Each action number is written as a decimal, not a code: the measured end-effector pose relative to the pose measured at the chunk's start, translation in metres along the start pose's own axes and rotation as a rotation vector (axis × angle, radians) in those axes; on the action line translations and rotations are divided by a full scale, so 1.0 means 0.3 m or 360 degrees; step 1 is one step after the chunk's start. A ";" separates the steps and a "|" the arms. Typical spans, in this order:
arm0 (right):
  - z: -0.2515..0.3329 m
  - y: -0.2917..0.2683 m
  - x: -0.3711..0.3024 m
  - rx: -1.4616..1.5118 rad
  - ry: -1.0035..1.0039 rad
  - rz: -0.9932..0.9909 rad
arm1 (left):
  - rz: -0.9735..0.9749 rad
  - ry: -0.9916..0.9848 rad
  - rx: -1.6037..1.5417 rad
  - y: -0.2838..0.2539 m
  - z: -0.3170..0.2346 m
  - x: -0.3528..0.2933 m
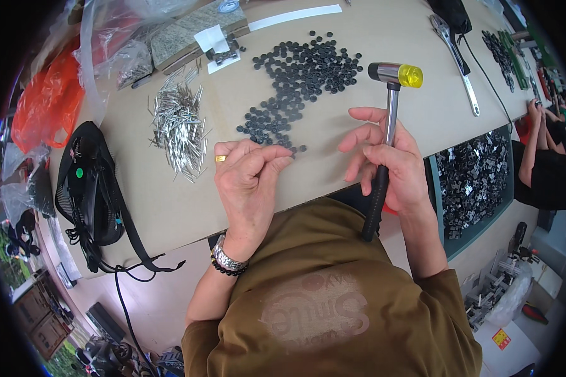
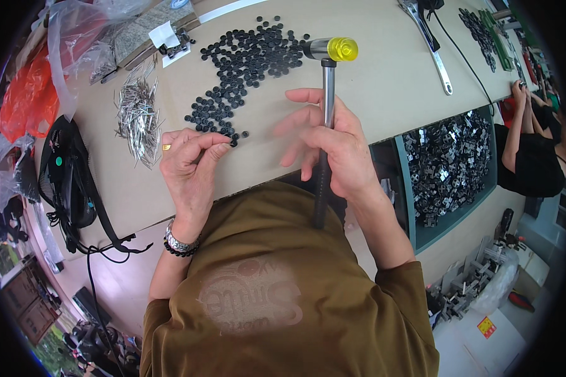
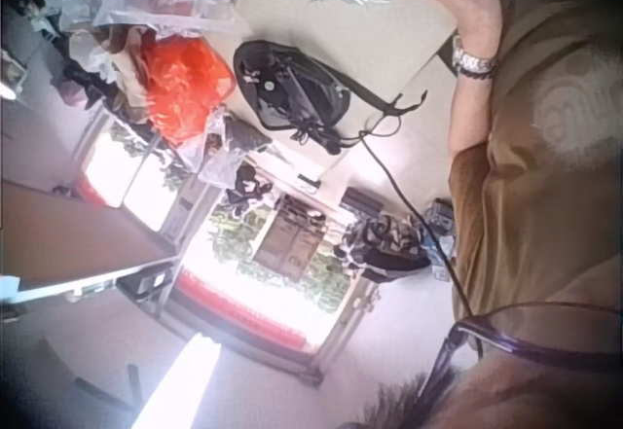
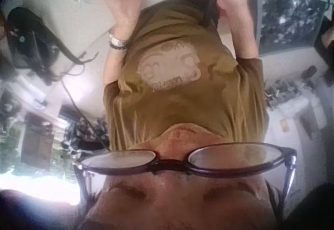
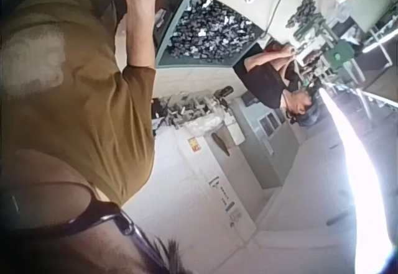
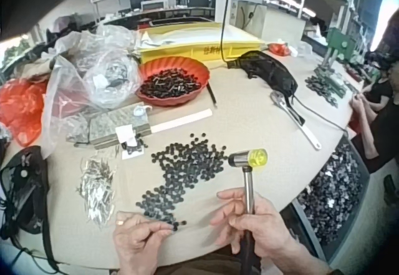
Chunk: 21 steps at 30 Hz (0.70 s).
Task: The person assembles small circular components and silver pins by hand at a workstation, using a mallet to tap the pins into the components.
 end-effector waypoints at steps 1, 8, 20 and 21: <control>0.000 -0.007 0.001 0.0009 0.0001 -0.0006 | 0.0010 0.0002 -0.0002 0.003 0.000 0.001; -0.004 -0.024 0.009 0.0037 0.0019 0.0032 | 0.0016 -0.0018 0.0043 0.011 -0.002 0.005; 0.006 -0.009 0.000 -0.0275 0.0042 -0.0074 | 0.0060 0.0238 0.0397 0.020 -0.073 0.022; 0.012 -0.004 -0.001 -0.0440 0.0016 -0.0148 | 0.0096 0.0409 0.0575 0.023 -0.109 0.025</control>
Point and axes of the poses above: each hand's wrist, its own x-axis towards the middle knuckle, its own y-axis out of the palm, z = x × y, the point moved 7 cm from there along x, towards the middle knuckle, and after that the axes turned 15 degrees about y, right-handed, at the moved point
